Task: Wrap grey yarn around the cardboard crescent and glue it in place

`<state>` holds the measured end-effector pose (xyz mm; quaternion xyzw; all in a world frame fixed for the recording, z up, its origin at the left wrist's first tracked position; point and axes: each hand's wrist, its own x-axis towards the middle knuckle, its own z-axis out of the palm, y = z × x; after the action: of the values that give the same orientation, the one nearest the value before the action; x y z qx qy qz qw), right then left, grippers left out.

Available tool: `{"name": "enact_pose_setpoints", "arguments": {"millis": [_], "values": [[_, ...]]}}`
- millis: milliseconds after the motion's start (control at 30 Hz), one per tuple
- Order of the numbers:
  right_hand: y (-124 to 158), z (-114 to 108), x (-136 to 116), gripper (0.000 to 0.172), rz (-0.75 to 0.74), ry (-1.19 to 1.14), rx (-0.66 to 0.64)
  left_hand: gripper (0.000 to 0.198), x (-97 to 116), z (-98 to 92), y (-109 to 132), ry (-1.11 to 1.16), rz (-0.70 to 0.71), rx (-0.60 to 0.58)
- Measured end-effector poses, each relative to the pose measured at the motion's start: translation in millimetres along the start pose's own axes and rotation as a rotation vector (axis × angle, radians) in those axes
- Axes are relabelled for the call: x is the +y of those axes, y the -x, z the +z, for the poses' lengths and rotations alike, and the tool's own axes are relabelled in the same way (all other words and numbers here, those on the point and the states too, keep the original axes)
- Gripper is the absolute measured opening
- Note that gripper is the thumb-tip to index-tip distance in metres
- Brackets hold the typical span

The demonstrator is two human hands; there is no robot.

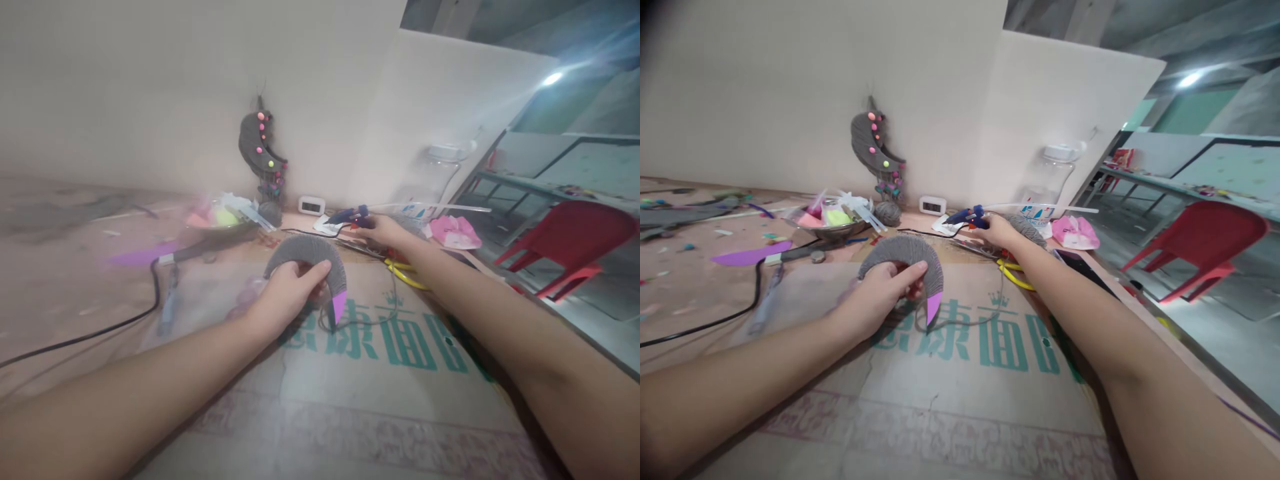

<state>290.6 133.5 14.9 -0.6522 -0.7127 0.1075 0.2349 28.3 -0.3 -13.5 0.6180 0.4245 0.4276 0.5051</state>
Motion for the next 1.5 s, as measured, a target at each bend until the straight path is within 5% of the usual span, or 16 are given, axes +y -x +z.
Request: {"name": "enact_pose_setpoints", "arguments": {"millis": [433, 667, 933, 1267, 1500], "values": [[40, -23, -19, 0.038, -0.036, 0.060, 0.127, 0.035, 2, 4.0, 0, 0.062, -0.021, 0.001], [110, -45, -38, 0.038, 0.008, -0.133, 0.078, 0.038, 2, 2.7, 0, -0.053, 0.018, 0.007], [188, -21, -39, 0.028, -0.139, -0.336, -0.019, 0.038, 5, 0.0, 3, -0.207, -0.009, 0.072], [202, -14, -40, 0.026, -0.308, -0.392, -0.106, 0.042, 0, -0.1, 2, -0.050, 0.070, 0.081], [202, -7, -41, 0.026, -0.485, -0.334, -0.085, 0.042, 12, -0.3, 8, -0.194, 0.100, 0.150]]}}
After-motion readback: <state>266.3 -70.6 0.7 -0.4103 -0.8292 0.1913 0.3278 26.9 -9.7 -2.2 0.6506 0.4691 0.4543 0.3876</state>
